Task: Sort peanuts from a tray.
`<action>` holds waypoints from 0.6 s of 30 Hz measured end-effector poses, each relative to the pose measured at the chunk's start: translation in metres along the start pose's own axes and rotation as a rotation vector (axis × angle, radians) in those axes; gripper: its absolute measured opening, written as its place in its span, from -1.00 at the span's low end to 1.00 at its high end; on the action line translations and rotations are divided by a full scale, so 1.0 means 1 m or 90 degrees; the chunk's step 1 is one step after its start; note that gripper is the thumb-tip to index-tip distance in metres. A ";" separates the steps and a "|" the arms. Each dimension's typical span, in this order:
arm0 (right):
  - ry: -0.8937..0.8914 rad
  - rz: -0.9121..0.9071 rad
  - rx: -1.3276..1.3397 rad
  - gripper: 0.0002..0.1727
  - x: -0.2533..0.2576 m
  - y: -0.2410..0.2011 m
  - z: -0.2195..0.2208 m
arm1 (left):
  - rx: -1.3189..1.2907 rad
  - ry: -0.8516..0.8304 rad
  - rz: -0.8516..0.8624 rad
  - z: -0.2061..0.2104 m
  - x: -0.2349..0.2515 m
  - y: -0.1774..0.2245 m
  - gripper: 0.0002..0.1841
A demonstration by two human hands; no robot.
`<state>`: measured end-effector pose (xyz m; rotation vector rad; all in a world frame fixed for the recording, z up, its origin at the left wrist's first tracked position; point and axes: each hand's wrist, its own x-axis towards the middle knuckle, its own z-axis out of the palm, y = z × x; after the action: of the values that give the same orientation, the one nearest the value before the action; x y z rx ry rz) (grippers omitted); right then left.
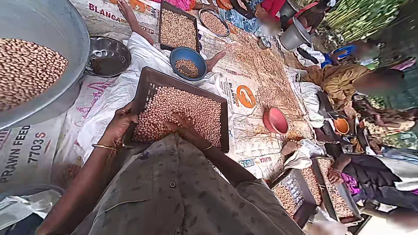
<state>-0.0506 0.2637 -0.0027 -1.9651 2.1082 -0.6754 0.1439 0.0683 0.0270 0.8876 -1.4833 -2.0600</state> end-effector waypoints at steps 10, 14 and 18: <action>0.139 0.142 -0.086 -0.59 0.052 0.040 -0.034 | -0.004 -0.030 0.033 0.007 -0.017 0.018 -0.24; -0.120 0.099 0.118 -0.52 0.003 0.015 -0.029 | -0.074 0.053 -0.070 -0.011 -0.006 -0.027 -0.25; -0.010 -0.082 0.028 -0.52 0.028 -0.029 0.008 | 0.004 -0.019 0.021 0.015 -0.012 0.016 -0.23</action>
<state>-0.0248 0.2344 0.0080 -2.0894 1.9542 -0.7188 0.1411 0.0811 0.0486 0.8339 -1.5110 -2.0538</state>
